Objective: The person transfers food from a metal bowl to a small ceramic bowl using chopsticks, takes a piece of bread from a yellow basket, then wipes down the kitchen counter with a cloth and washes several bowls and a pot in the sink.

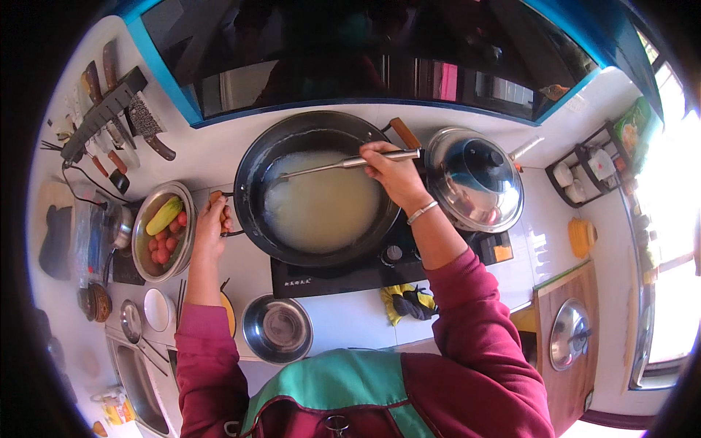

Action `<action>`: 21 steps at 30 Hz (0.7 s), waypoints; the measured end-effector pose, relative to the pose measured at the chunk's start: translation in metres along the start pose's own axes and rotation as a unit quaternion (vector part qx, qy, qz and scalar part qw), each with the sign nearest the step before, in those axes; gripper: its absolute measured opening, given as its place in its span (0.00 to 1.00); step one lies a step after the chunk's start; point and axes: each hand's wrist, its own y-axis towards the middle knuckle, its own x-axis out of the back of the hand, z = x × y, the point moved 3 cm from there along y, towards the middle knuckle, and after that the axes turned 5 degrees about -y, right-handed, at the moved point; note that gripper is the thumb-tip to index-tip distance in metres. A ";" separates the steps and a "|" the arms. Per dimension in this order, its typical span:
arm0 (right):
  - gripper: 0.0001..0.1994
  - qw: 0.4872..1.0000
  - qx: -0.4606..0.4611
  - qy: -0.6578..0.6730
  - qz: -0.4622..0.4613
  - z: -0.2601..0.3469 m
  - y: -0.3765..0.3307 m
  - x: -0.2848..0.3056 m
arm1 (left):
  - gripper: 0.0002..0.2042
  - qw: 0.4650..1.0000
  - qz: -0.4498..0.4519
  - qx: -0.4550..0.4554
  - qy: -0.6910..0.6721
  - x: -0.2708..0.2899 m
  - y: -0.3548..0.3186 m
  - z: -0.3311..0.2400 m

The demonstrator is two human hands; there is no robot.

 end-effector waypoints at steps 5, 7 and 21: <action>0.07 0.996 -0.084 0.021 -0.026 -0.004 -0.001 -0.009 | 0.08 1.000 -0.002 0.007 0.012 -0.003 0.002 0.000; 0.07 0.997 -0.065 0.027 -0.013 -0.001 -0.004 -0.014 | 0.08 1.000 -0.002 -0.003 0.018 0.003 0.004 0.000; 0.13 0.996 -0.061 -0.045 0.051 0.010 -0.047 -0.053 | 0.07 1.000 0.009 0.005 -0.027 0.002 0.000 0.002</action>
